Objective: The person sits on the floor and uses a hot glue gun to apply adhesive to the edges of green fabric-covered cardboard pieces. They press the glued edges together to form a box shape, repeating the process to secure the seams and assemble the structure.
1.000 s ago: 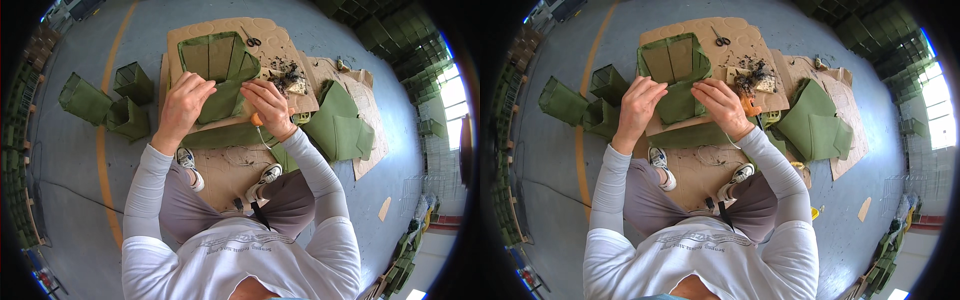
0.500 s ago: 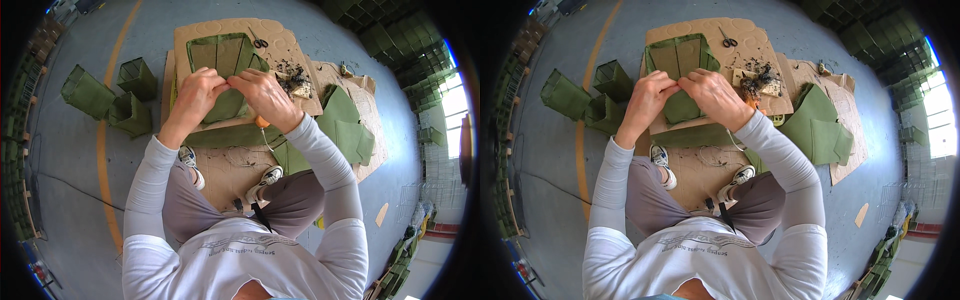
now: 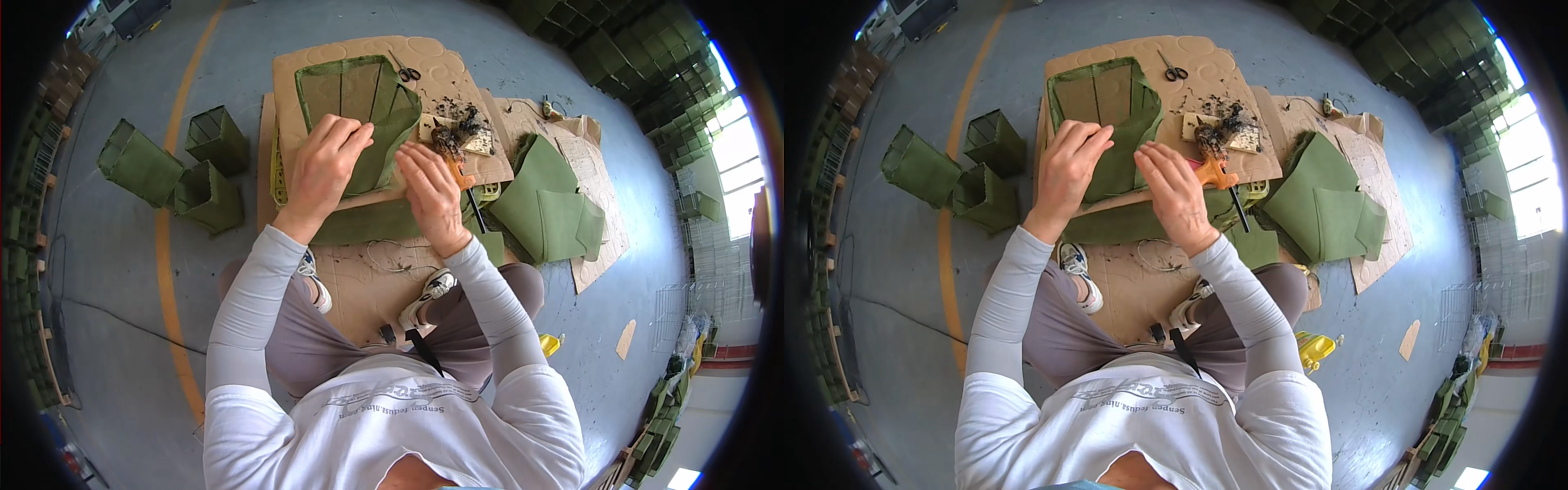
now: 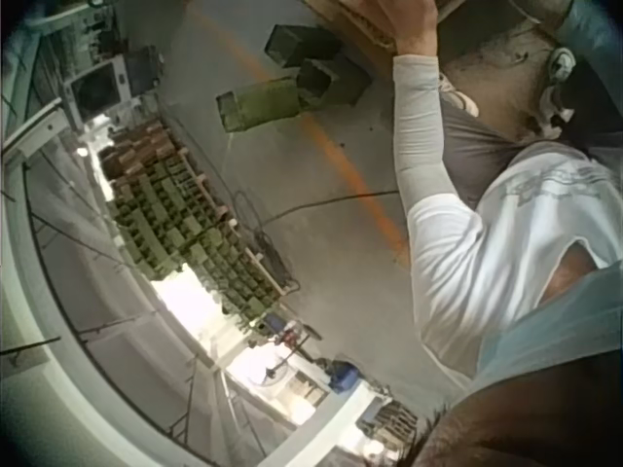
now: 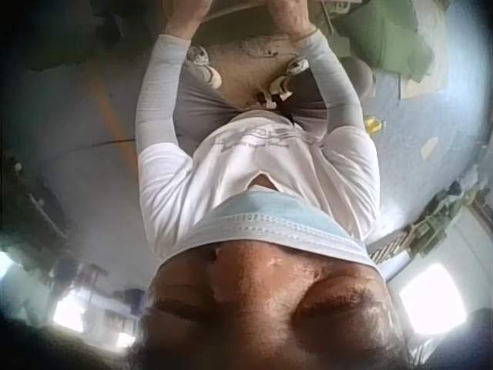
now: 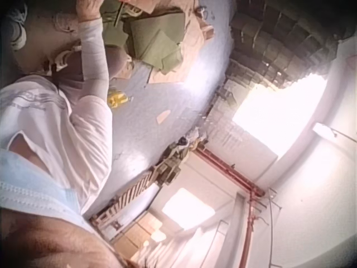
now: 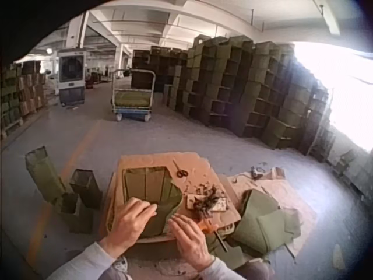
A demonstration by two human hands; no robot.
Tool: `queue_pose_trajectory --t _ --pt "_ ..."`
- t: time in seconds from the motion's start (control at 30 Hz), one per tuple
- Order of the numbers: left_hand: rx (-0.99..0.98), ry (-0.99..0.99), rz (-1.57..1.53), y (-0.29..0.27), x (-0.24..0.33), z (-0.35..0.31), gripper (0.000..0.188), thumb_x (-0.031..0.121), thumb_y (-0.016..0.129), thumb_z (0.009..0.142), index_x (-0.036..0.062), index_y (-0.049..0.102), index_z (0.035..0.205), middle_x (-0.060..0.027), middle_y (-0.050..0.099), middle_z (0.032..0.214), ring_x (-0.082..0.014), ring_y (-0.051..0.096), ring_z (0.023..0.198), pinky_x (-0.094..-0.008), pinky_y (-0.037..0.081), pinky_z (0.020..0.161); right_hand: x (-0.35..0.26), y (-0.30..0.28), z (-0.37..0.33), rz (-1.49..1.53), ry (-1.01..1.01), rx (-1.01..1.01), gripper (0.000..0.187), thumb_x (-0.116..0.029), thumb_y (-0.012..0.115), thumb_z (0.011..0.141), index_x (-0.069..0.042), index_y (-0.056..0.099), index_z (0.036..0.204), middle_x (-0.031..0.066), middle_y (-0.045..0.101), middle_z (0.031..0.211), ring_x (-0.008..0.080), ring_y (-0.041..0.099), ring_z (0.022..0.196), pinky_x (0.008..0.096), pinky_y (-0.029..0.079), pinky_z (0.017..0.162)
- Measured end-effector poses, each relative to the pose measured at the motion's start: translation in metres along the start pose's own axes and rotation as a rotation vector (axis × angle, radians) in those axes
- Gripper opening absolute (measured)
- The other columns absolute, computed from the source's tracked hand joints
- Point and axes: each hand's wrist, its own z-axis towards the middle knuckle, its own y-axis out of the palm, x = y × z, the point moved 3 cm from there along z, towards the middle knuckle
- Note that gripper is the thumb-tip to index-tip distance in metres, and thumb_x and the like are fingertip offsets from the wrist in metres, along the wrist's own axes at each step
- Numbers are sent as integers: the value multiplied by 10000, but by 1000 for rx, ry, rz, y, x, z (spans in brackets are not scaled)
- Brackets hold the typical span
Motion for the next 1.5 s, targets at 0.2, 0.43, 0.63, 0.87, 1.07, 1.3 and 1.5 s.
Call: queue_pose_trajectory --t 0.2,0.43,0.63,0.87,1.07,1.3,1.5 --pt "-79 -78 -70 9 2 2 159 -4 716 801 -8 688 957 -91 588 848 -250 584 836 -386 511 714 -1 6 17 -27 -146 -19 508 16 615 725 87 593 1228 202 611 1234 372 594 1185 447 521 980" --pt "-97 -263 -174 2 -10 3 125 -32 713 797 -22 680 917 -122 619 809 -303 610 777 -400 490 672 -15 17 43 -109 -74 -86 454 -31 624 771 90 586 1208 191 625 1168 345 610 1107 413 536 936" --pt "-65 -205 -192 -1 -15 1 98 -4 729 807 -11 689 896 -115 637 804 -291 613 781 -390 492 673 1 1 69 -35 -80 -109 348 -51 632 806 30 637 1144 152 689 1013 288 670 940 367 554 792" --pt "-19 -172 -177 8 1 1 95 25 747 807 -5 697 883 -100 622 796 -256 606 788 -380 508 692 132 -1 90 545 930 -430 341 -329 619 1007 0 696 962 -3 638 769 82 584 646 245 492 592" --pt "-28 -185 -175 6 1 -2 74 39 733 815 -12 694 853 -98 604 793 -255 595 811 -376 519 723 140 27 97 766 1031 -662 344 -370 611 1014 -57 688 895 -51 600 742 55 547 640 206 454 577" --pt "-9 -178 -174 7 1 -4 70 31 730 818 -16 687 847 -100 602 795 -256 589 812 -375 519 725 141 29 129 638 890 -1012 275 -261 649 992 -81 628 785 -61 492 623 44 449 542 230 341 479" --pt "-20 -180 -155 9 3 -5 82 50 726 822 -12 676 842 -101 584 796 -255 585 824 -371 518 737 130 30 141 160 692 -1004 419 -310 720 930 -74 564 622 -31 478 552 70 428 495 253 324 465"
